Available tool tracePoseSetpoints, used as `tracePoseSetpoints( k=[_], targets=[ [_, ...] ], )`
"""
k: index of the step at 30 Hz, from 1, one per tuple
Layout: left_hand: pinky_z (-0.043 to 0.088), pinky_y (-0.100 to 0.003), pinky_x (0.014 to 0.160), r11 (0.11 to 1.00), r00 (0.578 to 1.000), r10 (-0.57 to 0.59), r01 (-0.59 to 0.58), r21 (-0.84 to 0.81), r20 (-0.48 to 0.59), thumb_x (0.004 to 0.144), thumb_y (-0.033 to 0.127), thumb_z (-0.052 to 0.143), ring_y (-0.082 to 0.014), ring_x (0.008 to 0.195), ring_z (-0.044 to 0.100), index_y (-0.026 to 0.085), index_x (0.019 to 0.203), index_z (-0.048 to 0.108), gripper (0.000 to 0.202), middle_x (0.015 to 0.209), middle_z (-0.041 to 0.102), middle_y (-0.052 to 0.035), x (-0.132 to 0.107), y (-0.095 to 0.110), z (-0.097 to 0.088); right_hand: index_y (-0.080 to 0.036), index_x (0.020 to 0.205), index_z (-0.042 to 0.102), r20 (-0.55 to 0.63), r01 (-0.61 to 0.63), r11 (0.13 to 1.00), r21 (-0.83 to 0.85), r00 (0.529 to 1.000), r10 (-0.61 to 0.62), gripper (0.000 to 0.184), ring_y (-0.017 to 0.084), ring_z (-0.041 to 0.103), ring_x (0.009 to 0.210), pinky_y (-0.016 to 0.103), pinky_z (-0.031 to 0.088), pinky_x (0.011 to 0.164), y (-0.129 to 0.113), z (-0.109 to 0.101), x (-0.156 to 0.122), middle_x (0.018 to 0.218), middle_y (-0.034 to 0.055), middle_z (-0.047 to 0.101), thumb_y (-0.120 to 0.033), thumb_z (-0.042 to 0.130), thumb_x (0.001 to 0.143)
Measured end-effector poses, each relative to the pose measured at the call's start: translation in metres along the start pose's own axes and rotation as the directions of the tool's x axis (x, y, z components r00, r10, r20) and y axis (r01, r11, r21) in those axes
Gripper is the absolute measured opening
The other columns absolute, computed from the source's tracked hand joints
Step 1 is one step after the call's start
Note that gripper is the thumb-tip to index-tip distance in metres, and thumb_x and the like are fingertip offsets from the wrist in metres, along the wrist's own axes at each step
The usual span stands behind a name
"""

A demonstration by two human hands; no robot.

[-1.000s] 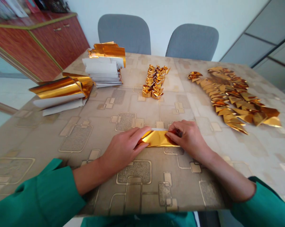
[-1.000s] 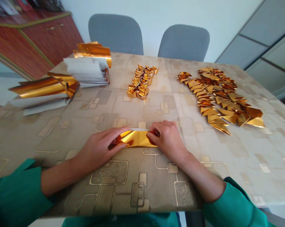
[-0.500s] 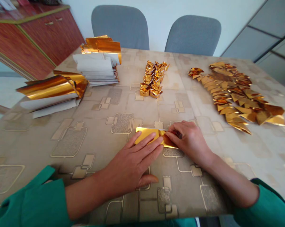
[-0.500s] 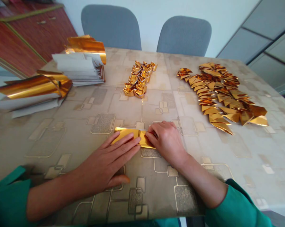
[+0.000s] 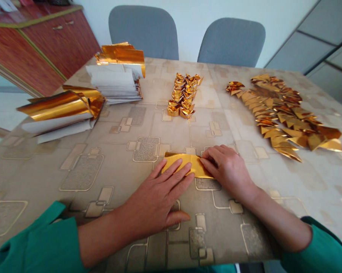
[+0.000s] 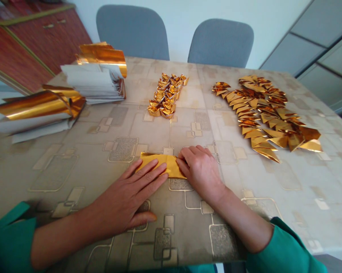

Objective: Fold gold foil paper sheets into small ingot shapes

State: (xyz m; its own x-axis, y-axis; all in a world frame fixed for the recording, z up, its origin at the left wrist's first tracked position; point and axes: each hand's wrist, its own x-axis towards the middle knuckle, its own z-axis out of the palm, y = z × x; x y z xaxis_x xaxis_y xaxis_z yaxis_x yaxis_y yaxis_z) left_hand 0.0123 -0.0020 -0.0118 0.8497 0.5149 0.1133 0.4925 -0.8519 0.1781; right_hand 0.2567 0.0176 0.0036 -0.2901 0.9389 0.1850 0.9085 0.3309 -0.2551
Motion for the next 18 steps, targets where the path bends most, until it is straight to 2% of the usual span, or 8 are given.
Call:
tracePoseSetpoints(
  k=[4,9,12,15,18],
  targets=[
    [0.009,-0.05,0.122,1.0,1.0,-0.006,0.006,-0.024,-0.003,0.091,0.068,0.041,-0.0304,0.15,0.023,0.017,0.15,0.036,0.078,0.161,0.03,-0.0094,0.0,0.0,0.001,-0.018,0.079,0.061,-0.003,-0.019,0.999,0.04,1.0,0.02,0.012,0.019,0.056,0.071,0.031,0.038,0.07,0.0,-0.001,0.0,0.076,0.0042,0.067,-0.021,0.061,0.091],
    [0.017,-0.054,0.119,0.999,1.0,-0.008,0.008,-0.045,0.002,0.088,0.068,0.048,-0.033,0.148,0.027,0.019,0.147,0.041,0.077,0.159,0.035,-0.0114,0.003,0.0,-0.001,-0.018,0.077,0.061,-0.012,-0.03,0.996,0.08,0.999,0.031,0.013,0.018,0.056,0.069,0.03,0.038,0.069,0.002,0.002,0.0,0.074,0.0035,0.067,-0.02,0.062,0.089],
    [0.019,-0.055,0.119,0.999,1.0,-0.01,0.01,-0.053,-0.002,0.088,0.068,0.049,-0.0332,0.147,0.029,0.02,0.147,0.042,0.077,0.157,0.037,-0.0117,0.003,-0.001,-0.001,-0.017,0.083,0.063,-0.019,-0.043,0.995,0.094,0.999,0.045,0.008,0.019,0.057,0.071,0.031,0.04,0.068,0.005,0.001,0.001,0.075,0.0039,0.067,-0.022,0.064,0.089],
    [0.019,-0.054,0.118,0.999,1.0,-0.008,0.008,-0.047,-0.006,0.089,0.067,0.048,-0.0333,0.147,0.029,0.019,0.147,0.041,0.076,0.157,0.038,-0.0123,0.004,-0.001,-0.002,-0.015,0.099,0.067,-0.116,0.01,0.997,0.077,0.993,-0.001,0.013,0.023,0.058,0.084,0.035,0.043,0.075,0.003,-0.008,0.0,0.087,0.008,0.069,-0.026,0.061,0.092],
    [0.018,-0.054,0.118,0.999,1.0,-0.001,0.001,-0.035,-0.006,0.091,0.066,0.045,-0.0333,0.146,0.029,0.02,0.148,0.04,0.074,0.158,0.036,-0.0119,0.004,-0.002,-0.002,-0.018,0.107,0.068,-0.21,0.112,0.994,0.003,0.972,-0.109,0.02,0.024,0.057,0.094,0.038,0.041,0.082,-0.012,-0.018,-0.008,0.103,0.0094,0.071,-0.023,0.051,0.098]
  ],
)
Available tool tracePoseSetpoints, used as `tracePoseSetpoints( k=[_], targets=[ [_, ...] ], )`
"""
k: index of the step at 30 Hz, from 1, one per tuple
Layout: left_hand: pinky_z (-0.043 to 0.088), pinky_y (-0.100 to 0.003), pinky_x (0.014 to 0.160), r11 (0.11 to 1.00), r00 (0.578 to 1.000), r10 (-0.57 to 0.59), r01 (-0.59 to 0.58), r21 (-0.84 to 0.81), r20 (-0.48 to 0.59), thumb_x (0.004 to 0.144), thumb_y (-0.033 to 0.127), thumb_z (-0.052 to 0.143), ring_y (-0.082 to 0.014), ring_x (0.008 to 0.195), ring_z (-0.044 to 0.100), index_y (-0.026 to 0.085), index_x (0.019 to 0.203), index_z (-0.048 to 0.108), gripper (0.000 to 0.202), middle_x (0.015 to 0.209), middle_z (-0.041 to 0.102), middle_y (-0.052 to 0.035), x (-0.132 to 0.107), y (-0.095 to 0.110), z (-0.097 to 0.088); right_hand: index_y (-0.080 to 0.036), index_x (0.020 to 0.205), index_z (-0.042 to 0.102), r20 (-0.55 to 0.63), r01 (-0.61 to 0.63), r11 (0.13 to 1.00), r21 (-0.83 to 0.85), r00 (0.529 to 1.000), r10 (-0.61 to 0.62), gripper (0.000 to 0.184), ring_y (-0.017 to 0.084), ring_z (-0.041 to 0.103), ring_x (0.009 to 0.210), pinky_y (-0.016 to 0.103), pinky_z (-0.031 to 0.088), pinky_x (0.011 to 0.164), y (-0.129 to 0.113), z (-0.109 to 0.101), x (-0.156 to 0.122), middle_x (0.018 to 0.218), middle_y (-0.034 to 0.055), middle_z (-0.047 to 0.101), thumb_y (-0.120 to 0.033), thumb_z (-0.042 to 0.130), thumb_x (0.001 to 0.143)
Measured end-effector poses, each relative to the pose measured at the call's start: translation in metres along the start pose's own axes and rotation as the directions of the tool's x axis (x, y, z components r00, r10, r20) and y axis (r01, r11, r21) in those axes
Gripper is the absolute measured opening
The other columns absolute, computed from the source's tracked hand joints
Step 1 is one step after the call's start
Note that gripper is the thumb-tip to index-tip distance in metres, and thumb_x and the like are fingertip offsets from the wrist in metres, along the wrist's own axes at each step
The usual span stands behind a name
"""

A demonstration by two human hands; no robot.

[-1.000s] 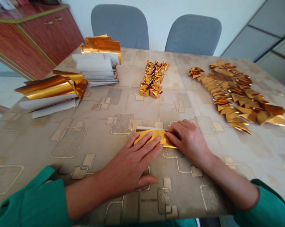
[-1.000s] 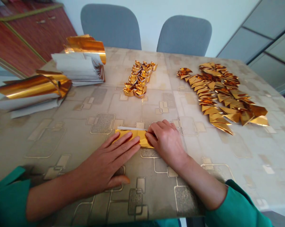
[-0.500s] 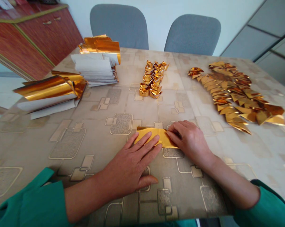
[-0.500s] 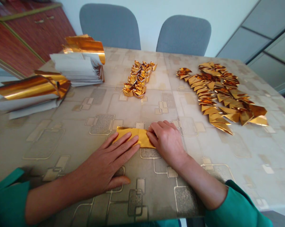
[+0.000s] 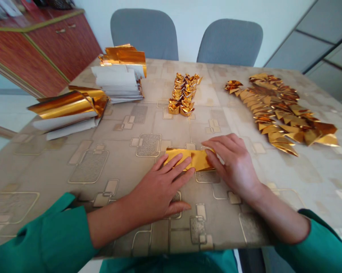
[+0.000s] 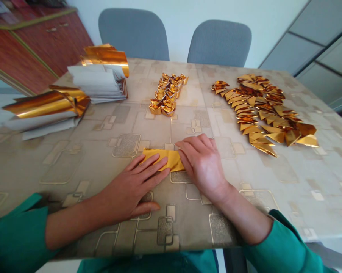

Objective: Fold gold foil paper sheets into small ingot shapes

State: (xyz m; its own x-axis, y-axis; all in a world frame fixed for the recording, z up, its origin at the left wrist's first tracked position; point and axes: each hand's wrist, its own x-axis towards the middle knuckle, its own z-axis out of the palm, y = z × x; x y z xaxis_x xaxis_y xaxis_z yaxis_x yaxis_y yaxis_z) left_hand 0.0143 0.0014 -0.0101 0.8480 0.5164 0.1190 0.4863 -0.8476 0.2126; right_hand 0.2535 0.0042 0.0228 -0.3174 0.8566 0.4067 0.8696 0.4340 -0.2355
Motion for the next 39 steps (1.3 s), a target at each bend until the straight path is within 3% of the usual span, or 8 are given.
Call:
tracePoseSetpoints(
  k=[2,4,11,16,25,31,34,39],
  targets=[
    [0.019,-0.054,0.118,1.0,1.0,0.004,-0.004,0.01,0.0,0.091,0.066,0.044,-0.0333,0.147,0.029,0.019,0.15,0.038,0.075,0.159,0.034,-0.0118,0.0,0.0,0.0,-0.019,0.101,0.071,0.047,0.109,0.994,-0.01,0.993,-0.108,0.022,0.022,0.058,0.09,0.038,0.04,0.083,-0.016,-0.004,-0.009,0.099,0.0074,0.073,-0.023,0.049,0.099],
    [0.019,-0.054,0.118,1.0,1.0,0.006,-0.006,0.021,-0.003,0.092,0.066,0.043,-0.0331,0.147,0.029,0.018,0.15,0.036,0.076,0.159,0.034,-0.0124,0.0,0.0,0.0,-0.019,0.1,0.071,0.103,0.142,0.989,-0.051,0.985,-0.136,0.022,0.022,0.059,0.09,0.039,0.041,0.086,-0.029,-0.002,-0.023,0.099,0.0071,0.075,-0.023,0.049,0.099],
    [0.018,-0.053,0.119,0.997,1.0,0.006,-0.005,0.075,-0.009,0.093,0.065,0.041,-0.0315,0.146,0.031,0.017,0.149,0.039,0.073,0.157,0.037,-0.0129,0.002,0.002,-0.002,-0.015,0.131,0.061,0.17,0.079,0.981,-0.175,0.984,-0.049,0.039,0.03,0.054,0.121,0.051,0.029,0.111,-0.038,0.008,-0.059,0.134,0.01,0.064,-0.033,0.052,0.098],
    [0.017,-0.054,0.119,0.989,0.999,-0.004,0.009,0.151,-0.036,0.092,0.064,0.044,-0.0298,0.146,0.033,0.017,0.148,0.041,0.072,0.155,0.042,-0.0136,-0.005,0.002,-0.004,-0.017,0.137,0.056,0.22,0.082,0.982,-0.171,0.974,-0.043,0.043,0.03,0.051,0.128,0.056,0.024,0.115,-0.034,0.004,-0.064,0.142,0.0087,0.058,-0.035,0.051,0.099],
    [0.012,-0.056,0.12,0.969,0.992,-0.111,0.122,0.215,-0.063,0.093,0.062,0.045,-0.0301,0.145,0.035,0.017,0.148,0.041,0.072,0.152,0.046,-0.0132,-0.048,-0.007,-0.011,-0.016,0.137,0.055,0.2,0.066,0.984,-0.164,0.979,-0.032,0.042,0.029,0.05,0.129,0.055,0.025,0.115,-0.032,0.007,-0.067,0.143,0.0077,0.058,-0.035,0.048,0.1],
    [0.015,-0.058,0.119,0.971,0.989,-0.11,0.128,0.201,-0.101,0.093,0.059,0.049,-0.0318,0.144,0.036,0.016,0.142,0.05,0.066,0.148,0.05,-0.0155,-0.042,-0.004,-0.012,-0.027,0.136,0.058,0.191,0.014,0.967,-0.256,0.981,0.037,0.045,0.035,0.054,0.117,0.061,0.029,0.108,-0.056,0.012,-0.052,0.126,0.0129,0.064,-0.045,0.056,0.094],
    [0.016,-0.06,0.118,0.967,0.985,-0.109,0.136,0.216,-0.132,0.093,0.057,0.05,-0.0326,0.142,0.039,0.017,0.139,0.053,0.061,0.146,0.053,-0.015,-0.04,-0.002,-0.012,-0.025,0.134,0.059,0.196,0.014,0.961,-0.276,0.98,0.042,0.045,0.034,0.053,0.119,0.06,0.026,0.11,-0.063,0.013,-0.05,0.125,0.0146,0.064,-0.045,0.055,0.095],
    [0.018,-0.062,0.117,0.966,0.986,-0.098,0.126,0.226,-0.133,0.094,0.054,0.051,-0.0327,0.141,0.04,0.017,0.138,0.054,0.058,0.144,0.054,-0.0142,-0.043,-0.004,-0.012,-0.016,0.129,0.061,0.154,0.01,0.957,-0.291,0.987,0.036,0.04,0.034,0.051,0.125,0.058,0.02,0.113,-0.043,0.002,-0.068,0.135,0.0138,0.062,-0.038,0.051,0.097]
  ],
)
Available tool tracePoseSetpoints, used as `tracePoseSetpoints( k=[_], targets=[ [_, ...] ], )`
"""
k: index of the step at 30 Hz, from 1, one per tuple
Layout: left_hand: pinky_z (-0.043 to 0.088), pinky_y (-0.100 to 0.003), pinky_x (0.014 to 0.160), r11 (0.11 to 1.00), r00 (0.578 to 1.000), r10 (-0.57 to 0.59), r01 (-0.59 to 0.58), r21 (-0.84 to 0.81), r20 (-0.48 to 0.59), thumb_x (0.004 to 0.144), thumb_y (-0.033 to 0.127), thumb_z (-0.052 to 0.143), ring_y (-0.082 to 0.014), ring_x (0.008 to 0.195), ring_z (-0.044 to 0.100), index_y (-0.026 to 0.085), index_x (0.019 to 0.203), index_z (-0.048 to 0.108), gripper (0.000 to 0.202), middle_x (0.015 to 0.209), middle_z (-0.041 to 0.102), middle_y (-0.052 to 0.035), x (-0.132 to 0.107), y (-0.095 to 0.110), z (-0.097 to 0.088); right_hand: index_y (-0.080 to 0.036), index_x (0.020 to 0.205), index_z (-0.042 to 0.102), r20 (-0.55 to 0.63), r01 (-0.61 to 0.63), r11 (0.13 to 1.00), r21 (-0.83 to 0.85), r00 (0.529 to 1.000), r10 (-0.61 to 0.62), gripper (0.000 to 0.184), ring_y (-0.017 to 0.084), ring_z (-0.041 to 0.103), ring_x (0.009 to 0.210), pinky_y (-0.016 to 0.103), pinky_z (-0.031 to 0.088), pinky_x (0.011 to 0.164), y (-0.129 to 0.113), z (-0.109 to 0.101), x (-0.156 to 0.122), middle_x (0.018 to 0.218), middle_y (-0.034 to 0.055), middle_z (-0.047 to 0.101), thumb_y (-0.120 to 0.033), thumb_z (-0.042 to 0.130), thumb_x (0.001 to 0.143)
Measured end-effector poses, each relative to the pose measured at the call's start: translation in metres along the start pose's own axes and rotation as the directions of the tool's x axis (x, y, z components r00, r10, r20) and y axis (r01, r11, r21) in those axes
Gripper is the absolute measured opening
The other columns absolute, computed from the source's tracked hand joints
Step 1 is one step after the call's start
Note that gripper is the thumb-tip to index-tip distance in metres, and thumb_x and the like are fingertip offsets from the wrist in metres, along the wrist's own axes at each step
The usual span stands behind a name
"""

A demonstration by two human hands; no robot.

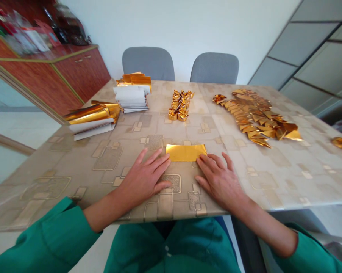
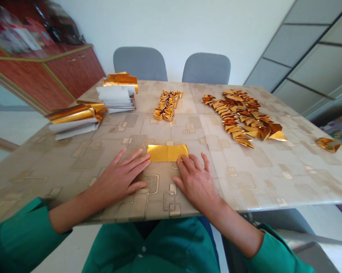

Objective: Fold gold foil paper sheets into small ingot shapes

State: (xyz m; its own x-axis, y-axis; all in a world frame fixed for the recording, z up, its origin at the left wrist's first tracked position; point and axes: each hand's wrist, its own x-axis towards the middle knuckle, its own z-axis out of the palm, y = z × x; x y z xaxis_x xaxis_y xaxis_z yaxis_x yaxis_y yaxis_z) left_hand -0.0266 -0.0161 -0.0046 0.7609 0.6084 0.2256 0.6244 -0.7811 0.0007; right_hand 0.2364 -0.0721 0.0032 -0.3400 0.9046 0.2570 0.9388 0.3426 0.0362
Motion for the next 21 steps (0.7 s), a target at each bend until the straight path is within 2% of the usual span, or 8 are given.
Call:
tracePoseSetpoints(
  k=[3,6,8,10,12,15,17,21],
  targets=[
    [0.019,-0.062,0.117,1.0,1.0,0.023,-0.023,-0.001,-0.002,0.094,0.051,0.053,-0.0333,0.14,0.041,0.015,0.134,0.056,0.054,0.143,0.056,-0.0144,0.001,-0.004,0.0,-0.013,0.127,0.062,-0.02,-0.041,0.999,-0.024,0.999,0.041,0.039,0.034,0.054,0.122,0.059,0.021,0.112,0.022,-0.002,-0.013,0.13,0.0142,0.066,-0.035,0.052,0.097],
    [0.025,-0.058,0.116,0.998,0.998,0.056,-0.056,-0.002,-0.002,0.097,0.038,0.053,-0.0313,0.136,0.046,0.015,0.125,0.062,0.038,0.137,0.061,-0.0132,0.007,-0.01,-0.001,-0.013,0.121,0.065,-0.031,-0.012,1.0,-0.018,0.999,0.011,0.033,0.033,0.056,0.119,0.058,0.024,0.111,0.034,-0.01,-0.015,0.124,0.0138,0.069,-0.033,0.055,0.096],
    [0.028,-0.054,0.115,0.996,0.996,0.085,-0.085,-0.002,0.003,0.097,0.029,0.053,-0.0281,0.132,0.051,0.016,0.119,0.065,0.028,0.131,0.065,-0.0111,0.015,-0.012,-0.004,-0.014,0.113,0.069,-0.087,-0.002,1.0,0.02,0.996,0.004,0.027,0.031,0.059,0.112,0.054,0.033,0.106,0.034,-0.018,-0.008,0.117,0.0126,0.072,-0.03,0.054,0.097],
    [0.029,-0.054,0.115,0.994,0.994,0.105,-0.105,-0.005,0.014,0.096,0.025,0.054,-0.0261,0.127,0.054,0.017,0.115,0.066,0.024,0.124,0.068,-0.0095,0.024,-0.012,-0.006,-0.013,0.113,0.068,-0.177,-0.021,0.997,0.077,0.984,0.035,0.027,0.029,0.06,0.104,0.045,0.044,0.093,0.026,-0.024,0.005,0.111,0.013,0.072,-0.027,0.052,0.097],
    [0.031,-0.054,0.113,0.991,0.991,0.129,-0.128,-0.026,0.039,0.096,0.021,0.053,-0.0233,0.117,0.06,0.018,0.111,0.067,0.021,0.117,0.069,-0.0078,0.034,-0.01,-0.008,-0.014,0.117,0.066,-0.183,0.088,0.981,0.175,0.982,-0.055,0.027,0.026,0.06,0.1,0.04,0.046,0.087,0.015,-0.026,0.022,0.11,0.0123,0.071,-0.025,0.051,0.097],
    [0.039,-0.049,0.107,0.988,0.987,0.155,-0.154,-0.026,0.036,0.097,0.021,0.051,-0.0203,0.102,0.065,0.018,0.109,0.067,0.02,0.104,0.07,-0.006,0.047,-0.008,-0.008,-0.015,0.115,0.065,-0.045,0.238,0.922,0.305,0.971,-0.236,0.024,0.023,0.061,0.096,0.035,0.048,0.083,0.003,-0.016,0.05,0.107,0.0107,0.068,-0.026,0.058,0.095],
    [0.047,-0.042,0.097,0.986,0.986,0.166,-0.166,-0.015,0.021,0.097,0.023,0.051,-0.0201,0.094,0.065,0.017,0.104,0.068,0.019,0.098,0.07,-0.0063,0.051,-0.009,-0.005,-0.015,0.101,0.067,0.017,0.265,0.919,0.29,0.959,-0.282,0.018,0.024,0.06,0.094,0.036,0.047,0.081,0.003,-0.005,0.064,0.099,0.0102,0.067,-0.03,0.064,0.091],
    [0.051,-0.034,0.085,0.987,0.985,0.157,-0.16,-0.031,-0.065,0.098,0.021,0.046,-0.0186,0.088,0.064,0.016,0.091,0.069,0.025,0.093,0.069,-0.0074,0.051,-0.015,0.002,-0.015,0.094,0.067,-0.006,0.34,0.898,0.279,0.936,-0.352,0.02,0.022,0.057,0.091,0.034,0.044,0.081,0.013,0.012,0.075,0.095,0.0093,0.066,-0.034,0.058,0.095]
  ],
)
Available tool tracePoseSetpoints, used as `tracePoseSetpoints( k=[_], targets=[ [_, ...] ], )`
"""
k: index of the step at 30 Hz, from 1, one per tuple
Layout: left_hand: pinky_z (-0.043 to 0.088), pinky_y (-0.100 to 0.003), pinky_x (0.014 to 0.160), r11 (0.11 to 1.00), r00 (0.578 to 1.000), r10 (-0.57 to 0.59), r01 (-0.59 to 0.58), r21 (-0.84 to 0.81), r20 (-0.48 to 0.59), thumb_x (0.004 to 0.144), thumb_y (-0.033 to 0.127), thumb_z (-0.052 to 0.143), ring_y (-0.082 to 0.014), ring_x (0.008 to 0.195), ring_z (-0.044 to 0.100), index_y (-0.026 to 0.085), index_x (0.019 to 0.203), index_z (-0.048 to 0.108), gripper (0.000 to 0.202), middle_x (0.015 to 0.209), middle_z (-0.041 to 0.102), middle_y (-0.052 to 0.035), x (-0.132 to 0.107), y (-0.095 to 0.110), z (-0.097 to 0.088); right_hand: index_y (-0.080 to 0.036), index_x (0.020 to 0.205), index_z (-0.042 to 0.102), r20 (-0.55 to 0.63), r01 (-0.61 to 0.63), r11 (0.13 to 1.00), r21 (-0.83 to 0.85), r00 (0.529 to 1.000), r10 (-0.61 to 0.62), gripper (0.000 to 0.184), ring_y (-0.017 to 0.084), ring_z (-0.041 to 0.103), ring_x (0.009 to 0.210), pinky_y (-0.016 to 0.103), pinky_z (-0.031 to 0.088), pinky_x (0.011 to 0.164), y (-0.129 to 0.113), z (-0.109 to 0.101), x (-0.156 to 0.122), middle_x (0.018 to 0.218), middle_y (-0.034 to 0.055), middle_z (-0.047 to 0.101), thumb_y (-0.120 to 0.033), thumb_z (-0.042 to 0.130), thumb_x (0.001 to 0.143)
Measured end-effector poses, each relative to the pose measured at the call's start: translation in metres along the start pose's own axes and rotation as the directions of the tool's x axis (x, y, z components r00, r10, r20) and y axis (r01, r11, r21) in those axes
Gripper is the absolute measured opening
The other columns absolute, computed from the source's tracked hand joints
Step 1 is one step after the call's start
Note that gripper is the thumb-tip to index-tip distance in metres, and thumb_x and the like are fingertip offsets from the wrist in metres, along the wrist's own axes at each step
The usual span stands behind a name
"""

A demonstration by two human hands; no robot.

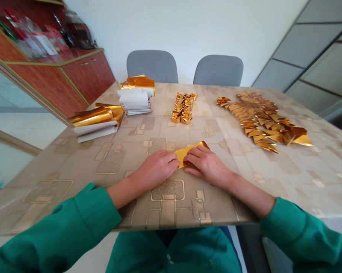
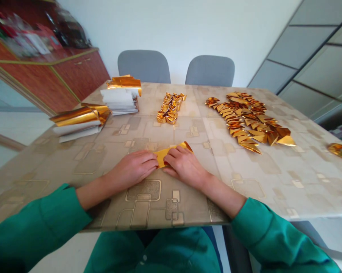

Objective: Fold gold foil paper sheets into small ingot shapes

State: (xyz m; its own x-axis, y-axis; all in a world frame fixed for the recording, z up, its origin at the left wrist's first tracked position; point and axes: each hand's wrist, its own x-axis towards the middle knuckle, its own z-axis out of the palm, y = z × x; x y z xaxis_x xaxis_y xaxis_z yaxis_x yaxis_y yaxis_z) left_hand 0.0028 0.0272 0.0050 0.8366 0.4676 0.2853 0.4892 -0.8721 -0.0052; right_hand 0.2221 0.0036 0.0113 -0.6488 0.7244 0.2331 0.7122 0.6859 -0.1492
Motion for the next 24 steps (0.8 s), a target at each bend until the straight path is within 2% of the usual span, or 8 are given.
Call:
tracePoseSetpoints(
  k=[3,7,11,14,19,21,24],
  targets=[
    [0.052,-0.033,0.083,0.999,1.0,-0.019,0.018,-0.05,-0.024,0.098,0.026,0.047,-0.0185,0.088,0.064,0.017,0.09,0.068,0.024,0.094,0.069,-0.0074,-0.003,-0.003,0.001,-0.015,0.092,0.068,-0.032,0.028,0.998,-0.059,0.999,-0.03,0.024,0.021,0.056,0.087,0.033,0.043,0.078,0.005,0.004,-0.001,0.091,0.0085,0.066,-0.033,0.053,0.099],
    [0.052,-0.033,0.082,0.991,0.998,-0.06,0.058,-0.124,-0.011,0.093,0.037,0.057,-0.0212,0.093,0.064,0.017,0.099,0.066,0.022,0.101,0.069,-0.0083,-0.004,-0.004,0.001,-0.016,0.085,0.068,-0.101,0.052,0.987,-0.152,0.993,-0.068,0.027,0.02,0.055,0.08,0.031,0.04,0.072,0.004,0.009,0.0,0.083,0.0066,0.066,-0.028,0.049,0.1],
    [0.05,-0.033,0.082,0.977,0.991,-0.13,0.124,-0.171,-0.026,0.096,0.025,0.052,-0.0203,0.092,0.064,0.017,0.099,0.066,0.017,0.099,0.069,-0.0079,-0.002,-0.004,0.004,-0.016,0.076,0.066,-0.153,0.038,0.981,-0.189,0.986,-0.068,0.029,0.018,0.053,0.072,0.031,0.037,0.067,0.001,0.012,0.001,0.074,0.005,0.065,-0.02,0.049,0.099],
    [0.049,-0.032,0.082,0.954,0.98,-0.192,0.176,-0.242,-0.046,0.097,0.019,0.046,-0.0192,0.089,0.062,0.017,0.094,0.066,0.021,0.092,0.068,-0.0068,0.0,-0.007,0.006,-0.015,0.076,0.066,-0.155,-0.01,0.994,-0.112,0.988,-0.007,0.029,0.018,0.054,0.073,0.031,0.038,0.068,-0.001,0.012,0.001,0.075,0.0062,0.065,-0.021,0.048,0.098],
    [0.045,-0.037,0.086,0.907,0.96,-0.279,0.252,-0.337,-0.033,0.093,0.027,0.056,-0.0225,0.095,0.057,0.017,0.093,0.068,0.015,0.096,0.065,-0.007,0.001,-0.021,0.006,-0.015,0.079,0.064,-0.119,-0.135,0.979,0.153,0.981,0.154,0.018,0.017,0.056,0.077,0.029,0.04,0.07,-0.005,0.009,0.0,0.081,0.0063,0.064,-0.016,0.052,0.093],
    [0.044,-0.039,0.087,0.904,0.963,-0.269,0.247,-0.349,-0.016,0.091,0.031,0.06,-0.0236,0.099,0.055,0.018,0.094,0.069,0.016,0.101,0.063,-0.0074,0.001,-0.029,0.004,-0.015,0.078,0.062,-0.1,-0.167,0.964,0.209,0.977,0.191,0.017,0.017,0.055,0.076,0.029,0.04,0.07,-0.005,0.009,0.002,0.08,0.0058,0.062,-0.019,0.054,0.092],
    [0.042,-0.039,0.09,0.913,0.985,-0.169,0.165,-0.373,0.021,0.09,0.033,0.062,-0.0228,0.101,0.055,0.02,0.092,0.069,0.015,0.105,0.062,-0.0068,0.004,-0.04,0.002,-0.016,0.076,0.061,-0.093,-0.212,0.954,0.212,0.967,0.236,0.021,0.018,0.054,0.075,0.03,0.039,0.069,-0.006,0.01,0.004,0.079,0.0054,0.061,-0.031,0.062,0.09]
  ],
)
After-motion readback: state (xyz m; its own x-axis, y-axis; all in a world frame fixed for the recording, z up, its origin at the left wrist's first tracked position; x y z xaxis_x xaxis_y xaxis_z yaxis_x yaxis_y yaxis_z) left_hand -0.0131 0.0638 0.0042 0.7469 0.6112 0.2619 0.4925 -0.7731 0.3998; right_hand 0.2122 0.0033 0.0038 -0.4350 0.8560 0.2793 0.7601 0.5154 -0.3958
